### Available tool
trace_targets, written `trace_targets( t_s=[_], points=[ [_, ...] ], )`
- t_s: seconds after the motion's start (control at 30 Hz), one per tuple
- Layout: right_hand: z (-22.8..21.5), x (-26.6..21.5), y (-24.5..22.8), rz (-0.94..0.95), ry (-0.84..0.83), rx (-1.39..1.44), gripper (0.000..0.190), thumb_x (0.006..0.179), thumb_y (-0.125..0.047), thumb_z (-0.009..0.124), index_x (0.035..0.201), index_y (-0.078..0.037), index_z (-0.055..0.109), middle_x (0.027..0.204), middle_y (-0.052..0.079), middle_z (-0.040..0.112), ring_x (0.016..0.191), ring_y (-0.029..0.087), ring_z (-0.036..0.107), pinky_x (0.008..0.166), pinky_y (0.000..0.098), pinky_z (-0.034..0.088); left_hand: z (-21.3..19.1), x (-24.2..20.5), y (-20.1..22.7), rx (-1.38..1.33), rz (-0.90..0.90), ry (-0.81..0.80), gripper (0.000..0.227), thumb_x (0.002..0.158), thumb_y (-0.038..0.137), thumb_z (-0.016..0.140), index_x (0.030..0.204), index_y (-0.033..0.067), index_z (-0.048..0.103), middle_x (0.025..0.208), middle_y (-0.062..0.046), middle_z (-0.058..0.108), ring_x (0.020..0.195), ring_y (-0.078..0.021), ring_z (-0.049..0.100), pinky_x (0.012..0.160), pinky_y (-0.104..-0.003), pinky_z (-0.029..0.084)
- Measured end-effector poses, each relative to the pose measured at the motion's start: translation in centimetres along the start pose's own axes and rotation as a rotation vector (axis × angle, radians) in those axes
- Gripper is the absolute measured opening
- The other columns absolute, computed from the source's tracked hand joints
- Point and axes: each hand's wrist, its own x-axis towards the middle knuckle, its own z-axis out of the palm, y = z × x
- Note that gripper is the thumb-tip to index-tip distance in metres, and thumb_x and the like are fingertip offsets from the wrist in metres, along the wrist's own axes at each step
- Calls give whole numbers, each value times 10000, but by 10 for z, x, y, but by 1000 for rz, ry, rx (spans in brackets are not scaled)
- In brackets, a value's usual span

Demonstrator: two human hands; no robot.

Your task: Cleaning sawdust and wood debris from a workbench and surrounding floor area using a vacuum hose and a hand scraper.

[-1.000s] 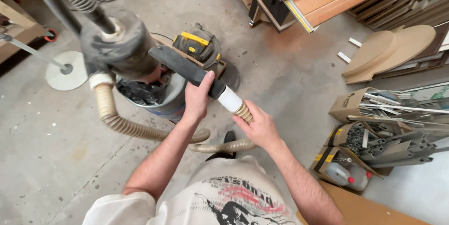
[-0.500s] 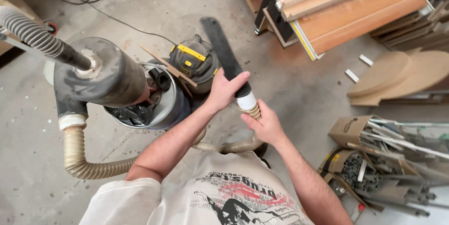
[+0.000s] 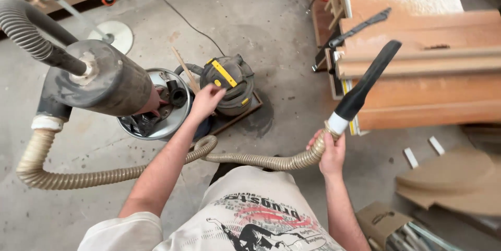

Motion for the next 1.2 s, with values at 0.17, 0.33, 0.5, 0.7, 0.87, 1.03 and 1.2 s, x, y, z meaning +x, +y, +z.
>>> trace_targets(
  t_s=[0.17, 0.33, 0.5, 0.7, 0.87, 1.03, 1.2],
  points=[
    [-32, 44, 18, 74, -19, 5, 315, 1059, -153, 491, 1341, -24, 433, 897, 173, 646, 667, 267, 701, 582, 429, 650, 33, 0, -141, 158, -430, -121, 642, 905, 568, 652, 935, -62, 772, 1039, -306, 750, 1121, -490, 665, 953, -565, 502],
    [-23, 80, 12, 144, -108, 106, 373, 1025, -125, 512, 1384, -52, 439, 877, 162, 618, 673, 266, 628, 607, 429, 578, 94, 33, -244, 6, -811, -22, 589, 908, 613, 605, 1052, 48, 521, 1095, -153, 604, 1014, -326, 569, 902, -418, 423],
    [0, 123, 14, 150, -137, 90, 370, 1029, -151, 527, 1368, -33, 437, 871, 177, 624, 676, 282, 630, 614, 444, 576, 123, 59, -241, -293, -971, 57, 924, 906, 594, 639, 1578, 26, 357, 1593, -165, 434, 1437, -363, 451, 1128, -435, 404],
    [30, 178, 19, 204, -116, -27, 358, 1067, -158, 459, 1399, -25, 432, 881, 205, 597, 695, 313, 606, 633, 480, 556, 161, 112, -293, -506, -1077, 118, 622, 916, 358, 639, 1415, 0, 538, 1312, -162, 645, 1033, -329, 648, 793, -410, 507],
    [66, 213, 25, 196, -173, -22, 351, 1044, -155, 519, 1361, -15, 464, 863, 186, 609, 683, 292, 627, 618, 448, 579, 194, 122, -342, -691, -1088, 252, 156, 837, 163, 519, 719, 65, 547, 655, -84, 540, 574, -221, 459, 492, -378, 310],
    [95, 241, 29, 246, -196, -55, 336, 1033, -156, 516, 1333, -15, 459, 854, 197, 599, 652, 308, 615, 592, 455, 561, 193, 114, -331, -691, -1137, 253, 189, 853, 195, 532, 711, 76, 572, 654, -74, 549, 577, -215, 463, 501, -384, 317],
    [128, 271, 36, 246, -279, -50, 363, 1041, -158, 491, 1365, -3, 439, 852, 194, 610, 660, 306, 629, 597, 456, 565, 166, 154, -323, -712, -1165, 256, 184, 872, 170, 490, 706, 93, 467, 646, -73, 440, 567, -212, 347, 501, -405, 260]
  ],
)
